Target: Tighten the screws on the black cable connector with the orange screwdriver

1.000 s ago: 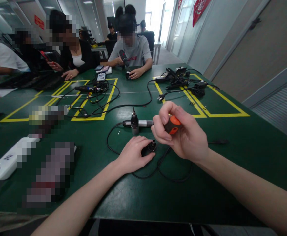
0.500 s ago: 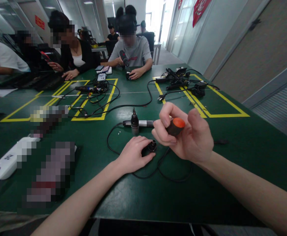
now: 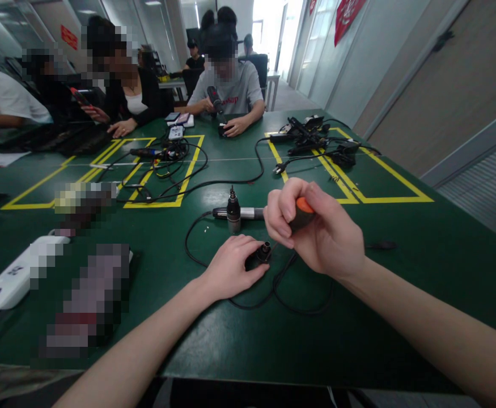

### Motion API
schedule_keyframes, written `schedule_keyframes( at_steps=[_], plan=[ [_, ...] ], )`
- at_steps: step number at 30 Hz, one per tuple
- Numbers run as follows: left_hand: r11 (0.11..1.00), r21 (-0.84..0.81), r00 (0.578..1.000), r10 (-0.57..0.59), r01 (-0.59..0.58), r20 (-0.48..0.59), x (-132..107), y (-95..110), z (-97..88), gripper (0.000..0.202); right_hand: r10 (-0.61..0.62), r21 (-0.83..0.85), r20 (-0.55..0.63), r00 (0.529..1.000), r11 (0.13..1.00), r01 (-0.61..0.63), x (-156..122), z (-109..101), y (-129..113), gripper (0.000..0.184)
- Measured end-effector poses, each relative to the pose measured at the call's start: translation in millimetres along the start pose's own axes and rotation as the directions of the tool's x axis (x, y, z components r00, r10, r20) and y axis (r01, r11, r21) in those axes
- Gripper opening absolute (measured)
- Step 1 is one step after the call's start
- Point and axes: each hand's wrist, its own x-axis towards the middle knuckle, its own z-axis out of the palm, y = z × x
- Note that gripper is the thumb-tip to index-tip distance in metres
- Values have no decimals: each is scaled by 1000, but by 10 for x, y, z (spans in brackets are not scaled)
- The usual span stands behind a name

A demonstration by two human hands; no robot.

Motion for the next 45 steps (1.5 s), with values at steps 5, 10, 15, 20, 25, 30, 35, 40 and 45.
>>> schedule_keyframes(
  at_steps=[5, 10, 15, 20, 25, 30, 35, 40, 45],
  plan=[
    [1000, -10, 1000, 5, -5, -12, -18, -12, 1, 27, 54, 0, -25, 998, 999, -54, 2, 42, -34, 46],
    [1000, -22, 999, 18, -18, -31, -35, -27, 13, 28, 84, 68, -14, 996, 994, -82, -15, 46, -13, 34],
    [1000, -24, 999, 16, -17, -30, -33, -23, 18, 24, 69, 75, 21, 997, 995, -70, -16, 35, 4, 37],
    [1000, -24, 1000, 20, -21, -22, -32, -31, 17, 26, 96, 53, 25, 995, 994, -97, -1, 37, -13, 50],
    [1000, -12, 1000, 19, -20, -20, -31, -33, 16, 29, 96, 45, 41, 995, 994, -98, -25, 35, -23, 45],
    [1000, -8, 1000, 19, -19, -23, -27, -18, 10, 26, 76, 42, 45, 996, 996, -78, -49, 23, -17, 31],
    [1000, -23, 999, 16, -16, -28, -30, -22, 20, 23, 63, 14, 40, 997, 998, -63, -34, 15, -19, 33],
    [1000, -23, 999, 18, -18, -31, -32, -33, 26, 25, 51, 1, 14, 999, 999, -52, -8, 36, -12, 48],
    [1000, -11, 999, 23, -24, -31, -36, -35, 28, 28, 97, 31, 45, 994, 995, -99, -25, 36, -11, 49]
  ],
)
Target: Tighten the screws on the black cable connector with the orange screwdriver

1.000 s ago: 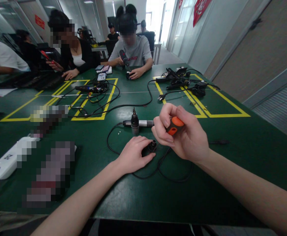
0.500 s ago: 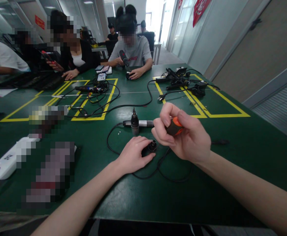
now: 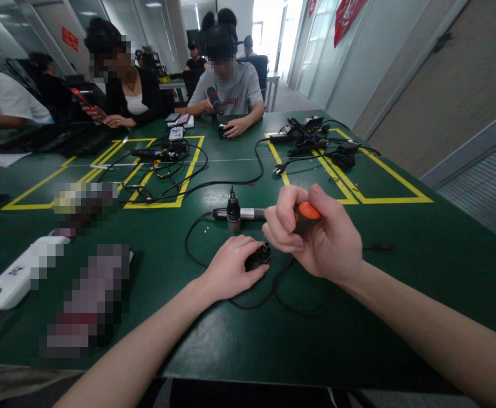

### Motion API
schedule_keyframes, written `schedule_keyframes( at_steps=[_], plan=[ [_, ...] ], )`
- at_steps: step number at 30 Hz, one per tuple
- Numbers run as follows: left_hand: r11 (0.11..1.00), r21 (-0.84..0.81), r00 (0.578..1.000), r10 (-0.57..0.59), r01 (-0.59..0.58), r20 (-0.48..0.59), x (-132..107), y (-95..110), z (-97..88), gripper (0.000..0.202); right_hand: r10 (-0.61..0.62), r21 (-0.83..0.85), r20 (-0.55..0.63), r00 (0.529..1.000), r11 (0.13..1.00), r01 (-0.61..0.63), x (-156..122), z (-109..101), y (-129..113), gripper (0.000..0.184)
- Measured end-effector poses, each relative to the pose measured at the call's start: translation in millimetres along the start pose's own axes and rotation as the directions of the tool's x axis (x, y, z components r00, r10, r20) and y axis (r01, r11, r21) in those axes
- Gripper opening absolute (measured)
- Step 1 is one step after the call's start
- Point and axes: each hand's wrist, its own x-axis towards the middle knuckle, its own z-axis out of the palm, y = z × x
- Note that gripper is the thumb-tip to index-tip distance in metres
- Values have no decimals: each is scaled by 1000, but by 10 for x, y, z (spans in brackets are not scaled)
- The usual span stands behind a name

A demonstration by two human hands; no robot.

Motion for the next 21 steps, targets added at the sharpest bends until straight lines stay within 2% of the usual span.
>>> schedule_keyframes(
  at_steps=[6, 11, 16, 21],
  plan=[
    [1000, 5, 1000, 1, -1, 1, 0, 8, -7, 30, -10, 1, 5, 1000, 1000, 10, -26, -20, 8, 36],
    [1000, 1, 1000, -6, 6, 13, 7, 14, -14, 23, -34, 14, 41, 999, 999, 33, -24, -32, 26, 30],
    [1000, -21, 1000, -17, 17, 4, 10, 6, 0, 19, -47, -4, 47, 998, 999, 47, 1, -19, 9, 43],
    [1000, -14, 1000, -8, 8, 6, 8, -4, 4, 26, -20, -26, 16, 1000, 999, 21, 22, 0, -6, 55]
  ],
)
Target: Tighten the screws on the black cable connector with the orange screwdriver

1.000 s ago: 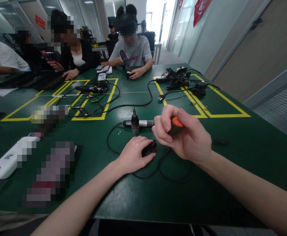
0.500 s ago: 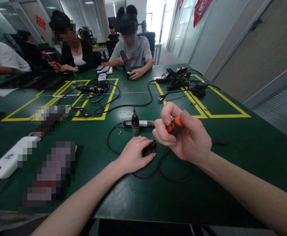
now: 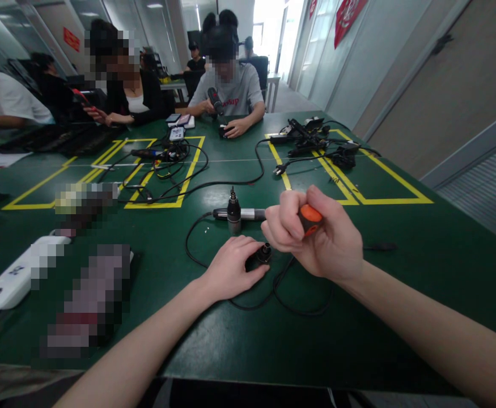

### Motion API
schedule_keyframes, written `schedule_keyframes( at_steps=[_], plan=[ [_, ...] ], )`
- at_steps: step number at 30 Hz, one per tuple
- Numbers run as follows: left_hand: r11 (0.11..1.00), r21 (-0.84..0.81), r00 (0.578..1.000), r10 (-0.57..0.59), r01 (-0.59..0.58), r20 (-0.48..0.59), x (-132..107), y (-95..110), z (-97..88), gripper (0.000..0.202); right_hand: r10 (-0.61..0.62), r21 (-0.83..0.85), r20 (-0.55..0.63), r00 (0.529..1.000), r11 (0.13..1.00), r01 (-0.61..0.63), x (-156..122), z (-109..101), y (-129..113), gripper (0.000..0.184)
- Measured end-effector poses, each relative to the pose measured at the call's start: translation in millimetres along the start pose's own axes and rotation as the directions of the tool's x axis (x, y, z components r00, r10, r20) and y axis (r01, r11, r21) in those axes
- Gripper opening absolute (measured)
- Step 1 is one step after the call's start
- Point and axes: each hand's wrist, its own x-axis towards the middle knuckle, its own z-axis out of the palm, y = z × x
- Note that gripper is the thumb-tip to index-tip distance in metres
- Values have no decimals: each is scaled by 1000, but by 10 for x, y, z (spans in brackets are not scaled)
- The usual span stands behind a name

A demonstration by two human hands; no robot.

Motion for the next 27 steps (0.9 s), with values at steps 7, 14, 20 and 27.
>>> schedule_keyframes(
  at_steps=[7, 14, 20, 27],
  plan=[
    [1000, 2, 1000, 11, -11, -1, 1, -6, 0, 32, -8, 79, 62, 998, 997, 4, -44, -56, 17, 38],
    [1000, -12, 1000, 9, -9, -2, 2, 7, -8, 23, -83, 71, 13, 996, 994, 82, -42, -60, 56, 32],
    [1000, 8, 1000, 10, -10, -7, 1, -2, -5, 29, -95, 19, -69, 993, 995, 96, -15, -34, 50, 46],
    [1000, 0, 1000, 9, -9, -1, 1, 4, -7, 26, -28, 101, -66, 997, 994, 34, -36, 3, 40, 30]
  ],
)
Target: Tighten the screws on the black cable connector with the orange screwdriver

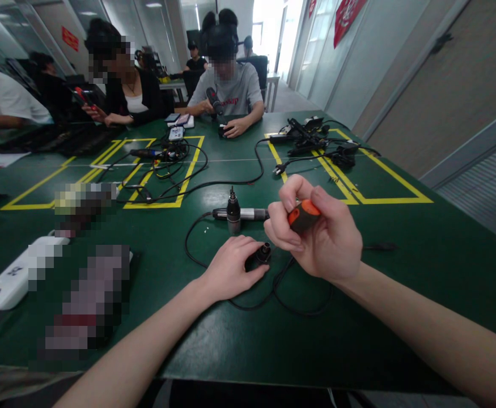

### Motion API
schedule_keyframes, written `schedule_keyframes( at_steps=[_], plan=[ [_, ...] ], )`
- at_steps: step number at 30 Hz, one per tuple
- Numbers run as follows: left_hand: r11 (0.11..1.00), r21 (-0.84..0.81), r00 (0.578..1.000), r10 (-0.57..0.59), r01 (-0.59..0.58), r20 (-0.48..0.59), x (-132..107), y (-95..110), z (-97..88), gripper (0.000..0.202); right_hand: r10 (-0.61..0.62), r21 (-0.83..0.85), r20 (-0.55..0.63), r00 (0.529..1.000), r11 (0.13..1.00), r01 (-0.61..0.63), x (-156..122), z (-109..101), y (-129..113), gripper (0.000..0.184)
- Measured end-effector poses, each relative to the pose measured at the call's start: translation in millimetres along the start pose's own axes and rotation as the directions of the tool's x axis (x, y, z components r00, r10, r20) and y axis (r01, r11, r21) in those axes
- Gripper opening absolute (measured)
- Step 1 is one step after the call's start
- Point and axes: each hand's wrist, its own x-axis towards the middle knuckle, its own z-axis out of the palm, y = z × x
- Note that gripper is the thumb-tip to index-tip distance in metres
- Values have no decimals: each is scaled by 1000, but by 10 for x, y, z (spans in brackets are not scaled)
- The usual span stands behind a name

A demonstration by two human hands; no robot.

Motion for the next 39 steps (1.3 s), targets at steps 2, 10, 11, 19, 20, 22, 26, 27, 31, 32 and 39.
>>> schedule_keyframes(
  at_steps=[2, 10, 11, 19, 20, 22, 26, 27, 31, 32, 39],
  plan=[
    [1000, -2, 1000, 1, -1, 0, -1, -1, 0, 26, 17, 0, 11, 1000, 1000, -17, -3, -3, -6, 31],
    [1000, 5, 1000, -7, 7, 7, 12, 6, -9, 25, 15, -68, -37, 999, 998, -18, 42, 3, -21, 51],
    [1000, 13, 1000, -10, 10, 15, 15, 10, -10, 28, 21, -62, -40, 999, 998, -23, 49, 4, -24, 54],
    [1000, 15, 1000, -14, 14, 17, 8, 11, -9, 32, 23, -27, 19, 1000, 999, -22, 26, -12, -29, 46],
    [1000, 14, 1000, -13, 13, 17, 7, 10, -9, 32, 18, -29, 12, 1000, 999, -17, 19, -15, -25, 41],
    [1000, 12, 1000, -12, 12, 19, 5, 11, -10, 31, 14, -40, 0, 1000, 999, -14, 9, -20, -15, 35],
    [1000, 4, 1000, -10, 10, 16, 4, 13, -10, 28, 10, -59, -7, 1000, 998, -11, 10, -23, -4, 35],
    [1000, 3, 1000, -10, 10, 13, 4, 13, -10, 28, 10, -65, -9, 1000, 998, -10, 15, -21, -6, 36],
    [1000, 15, 1000, -13, 13, 6, 6, 6, -9, 27, 8, -85, -51, 999, 996, -12, 46, 5, -27, 45],
    [1000, 19, 1000, -13, 13, 8, 6, 5, -10, 27, 10, -85, -62, 998, 996, -15, 53, 13, -33, 49],
    [1000, 21, 1000, -4, 4, 11, 5, 8, -7, 30, 50, -32, 13, 999, 998, -49, 43, 13, -25, 54]
  ],
)
